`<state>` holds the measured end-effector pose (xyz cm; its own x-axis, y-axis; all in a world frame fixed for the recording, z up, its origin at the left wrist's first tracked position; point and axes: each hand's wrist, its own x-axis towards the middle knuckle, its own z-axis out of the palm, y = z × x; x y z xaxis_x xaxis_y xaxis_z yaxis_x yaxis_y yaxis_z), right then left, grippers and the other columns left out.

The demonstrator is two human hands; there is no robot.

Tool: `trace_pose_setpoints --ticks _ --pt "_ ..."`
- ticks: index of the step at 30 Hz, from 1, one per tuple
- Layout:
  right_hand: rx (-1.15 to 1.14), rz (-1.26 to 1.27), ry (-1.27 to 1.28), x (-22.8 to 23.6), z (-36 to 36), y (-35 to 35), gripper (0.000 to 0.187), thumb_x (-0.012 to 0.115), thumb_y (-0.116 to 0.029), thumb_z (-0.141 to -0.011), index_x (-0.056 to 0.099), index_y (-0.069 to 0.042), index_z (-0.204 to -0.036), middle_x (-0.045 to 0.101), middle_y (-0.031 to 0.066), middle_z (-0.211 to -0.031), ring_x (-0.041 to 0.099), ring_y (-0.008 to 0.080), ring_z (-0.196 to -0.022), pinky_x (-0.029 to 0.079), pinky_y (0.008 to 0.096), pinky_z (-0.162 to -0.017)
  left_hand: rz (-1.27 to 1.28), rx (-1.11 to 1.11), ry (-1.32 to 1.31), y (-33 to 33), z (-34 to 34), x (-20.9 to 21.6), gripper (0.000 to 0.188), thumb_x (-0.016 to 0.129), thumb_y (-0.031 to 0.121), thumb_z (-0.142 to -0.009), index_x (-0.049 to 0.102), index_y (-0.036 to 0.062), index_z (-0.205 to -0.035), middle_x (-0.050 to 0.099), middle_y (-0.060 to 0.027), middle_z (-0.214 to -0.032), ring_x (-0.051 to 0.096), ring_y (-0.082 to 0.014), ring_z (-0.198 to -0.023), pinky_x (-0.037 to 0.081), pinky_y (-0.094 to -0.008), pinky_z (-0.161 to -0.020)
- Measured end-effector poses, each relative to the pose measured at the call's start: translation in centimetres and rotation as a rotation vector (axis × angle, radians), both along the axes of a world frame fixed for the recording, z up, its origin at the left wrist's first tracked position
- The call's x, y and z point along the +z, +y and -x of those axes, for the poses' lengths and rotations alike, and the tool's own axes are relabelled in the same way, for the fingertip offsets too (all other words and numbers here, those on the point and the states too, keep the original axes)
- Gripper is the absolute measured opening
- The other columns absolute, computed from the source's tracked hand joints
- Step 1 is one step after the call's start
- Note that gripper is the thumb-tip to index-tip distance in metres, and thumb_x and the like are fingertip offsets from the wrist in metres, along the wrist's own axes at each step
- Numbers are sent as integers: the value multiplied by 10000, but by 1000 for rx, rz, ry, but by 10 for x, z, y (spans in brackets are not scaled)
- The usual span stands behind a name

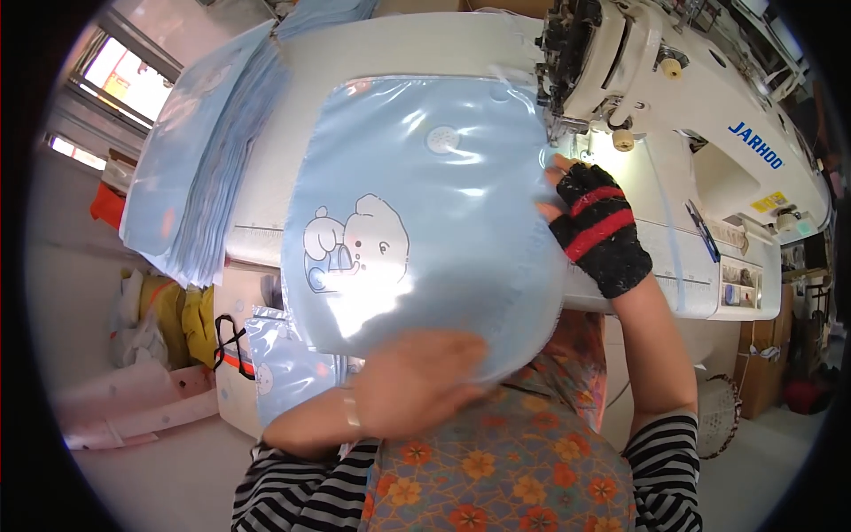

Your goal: The person sews the edges of printed pouches using an industrial sewing machine.

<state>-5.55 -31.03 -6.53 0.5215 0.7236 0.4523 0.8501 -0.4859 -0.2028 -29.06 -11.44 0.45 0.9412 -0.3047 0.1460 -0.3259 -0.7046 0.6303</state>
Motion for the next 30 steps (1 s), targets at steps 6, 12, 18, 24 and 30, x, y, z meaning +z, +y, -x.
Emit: trace_pose_setpoints --ticks 6,12,18,24,30 --pt "-20 -31 21 -6 1 -1 408 710 -226 -807 616 -18 -1145 580 165 -1255 550 353 -1140 441 431 -986 -542 937 -248 126 59 -74 457 672 156 -842 541 -9 -1247 595 -184 -1202 595 -331 -1044 474 -389 -890" --pt "85 -132 38 3 13 1 346 644 -35 -759 638 -63 -1104 599 139 -1235 540 348 -1160 445 431 -994 870 997 47 153 73 -112 285 574 103 -939 574 -1 -1205 647 -46 -1105 583 -112 -989 447 -248 -883" --pt "103 -77 52 -7 19 -1 411 529 69 -702 650 -90 -1061 618 108 -1207 543 335 -1163 450 412 -1001 1045 1086 -22 159 72 -107 165 562 107 -956 629 27 -1084 659 -12 -1018 587 -81 -921 457 -226 -825" --pt "18 -174 83 -15 16 -6 333 567 39 -740 616 -18 -1064 638 142 -980 636 296 -904 523 352 -795 781 1149 95 156 77 -115 82 647 107 -904 657 49 -962 628 27 -866 541 -64 -803 435 -218 -736" --pt "166 -118 16 -7 27 -17 329 582 59 -731 607 -51 -1041 608 142 -1199 588 325 -1090 483 402 -927 1052 1124 125 155 70 -106 120 627 130 -928 655 37 -998 626 26 -892 529 -44 -810 430 -204 -734"
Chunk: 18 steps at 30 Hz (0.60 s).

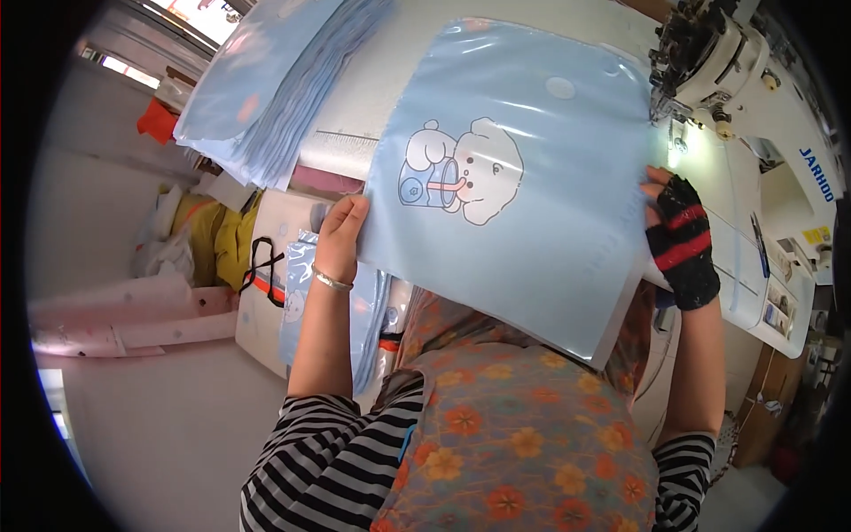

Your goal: The person sews the edges of printed pouches using an industrial sewing machine.

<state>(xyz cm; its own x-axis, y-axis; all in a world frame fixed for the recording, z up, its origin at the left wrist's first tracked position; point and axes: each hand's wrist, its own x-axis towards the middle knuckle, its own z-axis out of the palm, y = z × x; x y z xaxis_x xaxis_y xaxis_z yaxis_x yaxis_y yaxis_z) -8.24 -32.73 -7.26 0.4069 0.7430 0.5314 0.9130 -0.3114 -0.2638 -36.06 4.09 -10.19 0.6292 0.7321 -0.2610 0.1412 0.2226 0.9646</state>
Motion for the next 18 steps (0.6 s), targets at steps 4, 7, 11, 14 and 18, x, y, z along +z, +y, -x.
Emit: trace_pose_setpoints --ticks 4,7,11,14,18 --pt "-45 -46 75 -9 -2 -5 347 578 59 -726 621 -58 -1050 613 138 -1190 585 334 -1088 486 398 -927 -188 -158 15 10 3 -3 144 614 111 -930 653 34 -1045 647 11 -936 562 -64 -838 454 -213 -751" --pt "-81 29 178 6 -3 13 312 586 16 -767 650 -59 -1063 620 126 -1191 580 326 -1102 480 384 -931 -271 -164 64 20 12 -2 189 604 68 -923 629 25 -1105 665 -26 -1014 603 -96 -871 475 -228 -791" --pt "-24 38 59 3 -18 17 337 574 24 -765 641 -76 -1080 623 123 -1180 571 328 -1113 473 396 -946 -224 -185 -14 14 9 9 308 629 51 -905 570 24 -1207 664 -39 -1034 613 -102 -889 490 -241 -789" --pt "-34 91 7 -9 -22 10 365 576 5 -759 633 -90 -1107 605 117 -1220 555 329 -1139 458 407 -980 -280 -158 30 11 5 8 395 627 11 -891 518 23 -1270 686 -63 -968 627 -94 -825 492 -214 -744" --pt "-51 117 -8 -11 -21 10 397 586 -29 -749 623 -97 -1139 570 109 -1286 515 334 -1196 424 421 -1033 -290 -187 33 11 3 9 398 629 10 -889 518 22 -1271 687 -63 -978 628 -94 -845 492 -215 -751"
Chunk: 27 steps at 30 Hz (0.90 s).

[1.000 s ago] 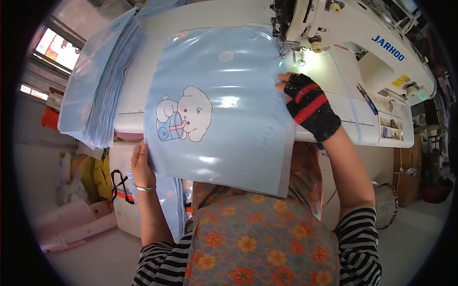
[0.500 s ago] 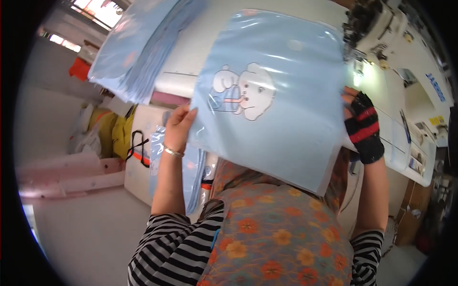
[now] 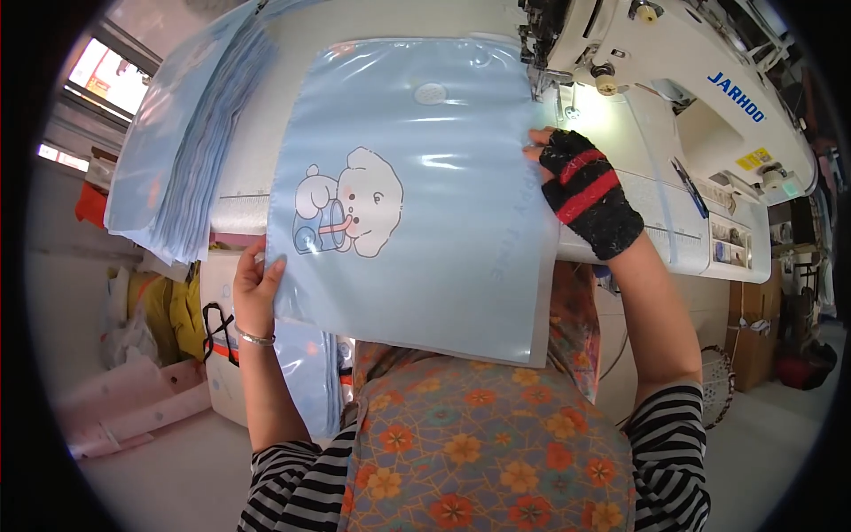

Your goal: The person sews the edges of printed pouches using an industrial sewing machine.

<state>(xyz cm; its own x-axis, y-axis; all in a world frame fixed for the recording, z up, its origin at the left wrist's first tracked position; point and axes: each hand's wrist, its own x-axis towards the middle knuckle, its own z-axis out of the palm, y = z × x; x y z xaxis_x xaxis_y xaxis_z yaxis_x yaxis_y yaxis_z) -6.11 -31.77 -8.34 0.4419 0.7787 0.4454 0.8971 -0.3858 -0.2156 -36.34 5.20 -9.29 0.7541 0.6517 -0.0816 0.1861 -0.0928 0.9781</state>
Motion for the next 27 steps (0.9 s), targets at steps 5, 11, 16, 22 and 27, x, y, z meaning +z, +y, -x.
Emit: trace_pose_setpoints --ticks 5,11,16,22,27 --pt "-1 -18 -16 5 1 -2 409 581 -29 -740 622 -86 -1143 571 122 -1280 521 339 -1185 425 428 -1029 -161 -18 98 7 -4 1 508 645 2 -876 478 40 -1354 646 -7 -804 546 -32 -686 429 -175 -628" --pt "-24 -46 1 13 11 0 385 568 42 -731 636 -80 -1090 605 144 -1208 549 338 -1153 450 425 -997 -478 -34 143 1 -29 11 514 671 8 -849 542 76 -1342 504 62 -671 399 -13 -592 329 -168 -544" --pt "3 -5 20 21 18 0 391 551 42 -702 634 -62 -1070 611 142 -1192 554 342 -1137 458 436 -982 -628 -85 265 5 -51 35 411 688 38 -841 628 71 -1246 400 69 -674 313 -35 -598 284 -184 -528" --pt "-36 -31 -49 15 6 10 342 572 -30 -706 640 -51 -1040 635 130 -1146 576 332 -1077 453 431 -970 -784 -149 218 26 -77 31 312 699 113 -846 678 65 -1154 535 -2 -656 459 -98 -584 393 -244 -554" --pt "-102 45 -46 11 -3 0 385 531 18 -794 636 -78 -1151 618 129 -1210 566 335 -1119 448 417 -990 -1391 -162 98 19 -104 31 258 694 113 -813 699 63 -1067 613 -198 -1165 627 -334 -939 510 -369 -836"
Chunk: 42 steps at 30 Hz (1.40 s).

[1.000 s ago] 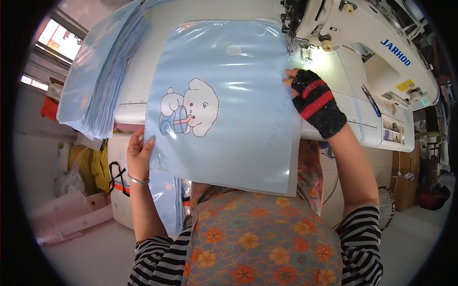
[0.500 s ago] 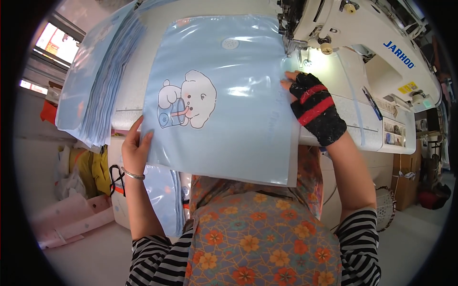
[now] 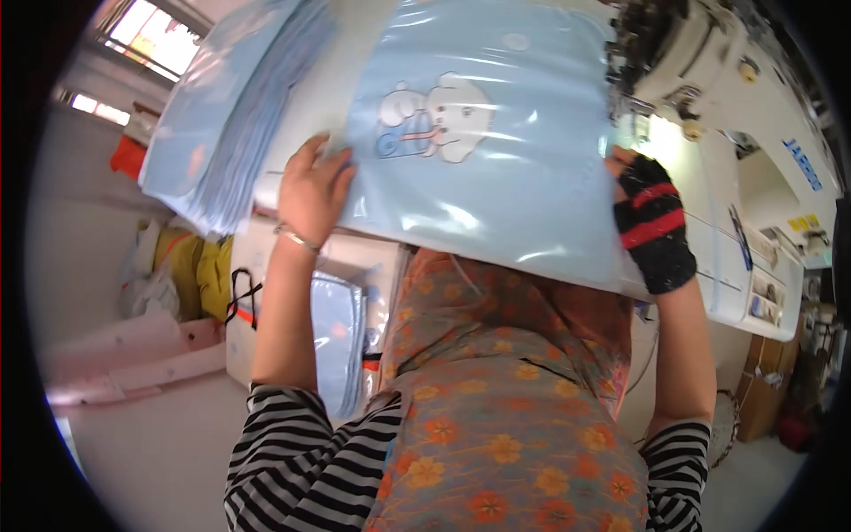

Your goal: The person sews the edges of printed pouches using an industrial sewing machine.

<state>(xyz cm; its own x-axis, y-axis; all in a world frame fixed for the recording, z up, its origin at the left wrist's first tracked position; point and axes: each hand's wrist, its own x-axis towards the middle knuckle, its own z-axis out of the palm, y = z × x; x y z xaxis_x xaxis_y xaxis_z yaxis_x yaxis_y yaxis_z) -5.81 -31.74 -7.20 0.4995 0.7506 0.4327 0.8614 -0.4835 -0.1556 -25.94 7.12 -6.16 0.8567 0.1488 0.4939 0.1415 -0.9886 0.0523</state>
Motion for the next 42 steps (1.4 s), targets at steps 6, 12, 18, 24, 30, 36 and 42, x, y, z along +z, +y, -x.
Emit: trace_pose_setpoints --ticks 6,12,18,24,30,36,42 --pt "91 -51 67 6 43 -20 324 523 36 -797 641 -95 -1069 611 124 -1236 556 349 -1166 446 437 -993 108 -257 92 -33 35 11 421 658 32 -743 626 22 -1162 520 -204 -1321 507 -389 -1212 406 -458 -1031" --pt "176 -139 254 17 76 -29 467 561 123 -620 617 -61 -1045 600 171 -1219 562 384 -1150 463 455 -961 1 -336 66 -16 44 -4 521 610 -68 -694 604 16 -1208 586 -186 -1254 562 -357 -1168 447 -442 -1013" --pt "190 -161 280 19 80 -24 476 612 112 -615 615 -67 -1055 591 155 -1231 571 379 -1122 473 454 -939 -30 -324 -44 -10 39 -7 435 527 -144 -702 671 -8 -1090 658 -177 -1140 633 -338 -1067 508 -413 -943" --pt "188 -198 204 7 79 -26 210 618 43 -736 642 -65 -914 647 130 -1112 598 362 -1076 483 452 -927 -107 -271 -106 -10 44 -15 384 531 -126 -716 672 -19 -1057 679 -172 -1092 654 -326 -1038 523 -402 -925" --pt "146 -213 167 1 81 -34 117 607 7 -792 633 -78 -868 661 130 -1071 622 369 -1036 483 472 -929 -71 -300 -119 -16 40 -11 343 575 -83 -707 661 -11 -1031 673 -160 -1096 654 -313 -1022 524 -392 -893" --pt "144 -210 165 -1 81 -31 147 600 5 -778 613 -87 -892 660 120 -1065 626 355 -1022 481 469 -932 -138 -303 -77 -22 40 -6 337 556 -50 -732 664 -3 -1048 670 -155 -1106 652 -306 -1019 520 -405 -895" --pt "159 -187 118 7 87 -25 264 597 40 -681 616 -74 -918 650 123 -1047 630 355 -983 517 447 -838 -182 -295 -65 -21 45 1 282 563 -53 -768 673 0 -1022 690 -153 -1061 675 -303 -980 542 -388 -873"
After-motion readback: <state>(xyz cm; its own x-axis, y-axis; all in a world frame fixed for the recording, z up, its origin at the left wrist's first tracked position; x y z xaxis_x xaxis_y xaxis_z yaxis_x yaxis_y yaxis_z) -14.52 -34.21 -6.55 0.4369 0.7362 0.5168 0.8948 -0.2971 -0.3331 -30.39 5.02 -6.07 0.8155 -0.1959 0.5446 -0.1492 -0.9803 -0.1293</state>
